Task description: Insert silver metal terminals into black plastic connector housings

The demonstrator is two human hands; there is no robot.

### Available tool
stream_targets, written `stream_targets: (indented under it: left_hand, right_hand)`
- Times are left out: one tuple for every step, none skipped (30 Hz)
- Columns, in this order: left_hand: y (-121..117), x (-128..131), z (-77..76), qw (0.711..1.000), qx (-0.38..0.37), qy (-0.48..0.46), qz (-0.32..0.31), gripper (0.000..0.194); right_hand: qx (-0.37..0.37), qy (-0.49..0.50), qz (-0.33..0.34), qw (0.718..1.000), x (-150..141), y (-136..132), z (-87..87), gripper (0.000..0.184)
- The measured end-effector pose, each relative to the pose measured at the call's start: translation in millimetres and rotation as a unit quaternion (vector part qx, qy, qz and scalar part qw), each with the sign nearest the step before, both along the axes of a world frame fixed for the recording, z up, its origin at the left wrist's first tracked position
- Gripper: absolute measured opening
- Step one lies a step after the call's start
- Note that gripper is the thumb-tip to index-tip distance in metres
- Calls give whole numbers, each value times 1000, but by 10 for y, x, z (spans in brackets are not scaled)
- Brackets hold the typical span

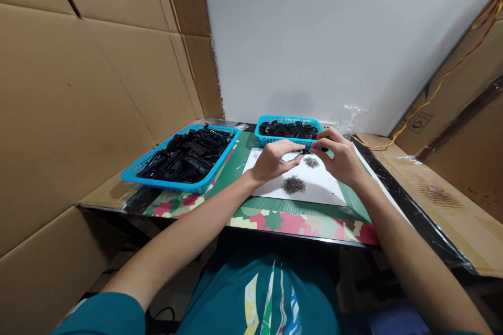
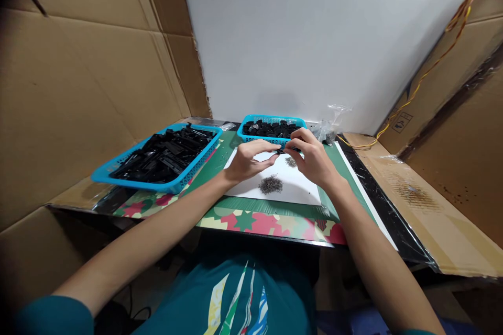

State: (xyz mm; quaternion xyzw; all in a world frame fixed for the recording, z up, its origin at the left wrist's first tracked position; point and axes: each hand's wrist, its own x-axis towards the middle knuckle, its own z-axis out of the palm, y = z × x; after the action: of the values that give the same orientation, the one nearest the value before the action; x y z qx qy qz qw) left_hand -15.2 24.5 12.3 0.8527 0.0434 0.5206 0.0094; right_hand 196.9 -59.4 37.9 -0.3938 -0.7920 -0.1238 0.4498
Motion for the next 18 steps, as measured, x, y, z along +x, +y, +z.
stream_targets:
  left_hand:
    - [-1, 0, 1, 1000, -3, 2, -1, 22]
    - [-3, 2, 1, 1000, -7, 3, -4, 21]
    - [-8, 3, 1, 1000, -13, 3, -6, 21]
    - [-14, 6, 1, 1000, -22, 5, -7, 21]
    - [-22, 8, 1, 999, -34, 7, -7, 21]
    - [-31, 11, 2, 999, -45, 9, -6, 22]
    - [-41, 13, 3, 998, -54, 11, -5, 22]
    - [-50, 15, 6, 998, -60, 14, -3, 22]
    - [-58, 17, 9, 998, -62, 18, -2, 23]
    - [-62, 19, 13, 998, -61, 22, -1, 23]
    - [-64, 21, 17, 998, -60, 26, -1, 23]
    - [-62, 24, 21, 998, -60, 30, 0, 24]
    - [-57, 28, 23, 997, -62, 35, 1, 24]
    - [-50, 35, 24, 997, -66, 39, 1, 23]
    - [-41, 43, 22, 996, -73, 45, 1, 22]
    - [-32, 53, 17, 995, -83, 50, 2, 21]
    - [-25, 65, 8, 994, -98, 53, 2, 20]
    - [-20, 78, -6, 992, -118, 52, 2, 19]
  right_hand:
    - [0, 2, 1, 1000, -2, 4, -2, 14]
    - [0, 3, 0, 1000, -2, 8, -4, 14]
    - [0, 5, 0, 1000, 0, 12, -6, 14]
    - [0, 7, 0, 1000, 4, 15, -8, 14]
    - [1, 9, 1, 1000, 9, 16, -11, 15]
    - [1, 12, 1, 1000, 15, 16, -13, 15]
    - [2, 16, 2, 1000, 21, 15, -15, 16]
    - [1, 21, 0, 1000, 25, 12, -18, 16]
    - [0, 25, -2, 1000, 29, 9, -21, 16]
    - [-3, 28, -4, 1000, 32, 6, -26, 16]
    - [-6, 31, -6, 999, 35, 4, -31, 17]
    - [-8, 34, -8, 999, 39, 4, -37, 17]
    - [-10, 35, -9, 999, 44, 5, -42, 17]
    - [-13, 34, -9, 999, 53, 9, -47, 17]
    - [-19, 29, -8, 999, 65, 15, -49, 17]
    - [-28, 20, -7, 999, 81, 21, -50, 16]
    - [-38, 8, -7, 999, 101, 29, -48, 16]
    - [-46, -2, -10, 999, 125, 38, -45, 17]
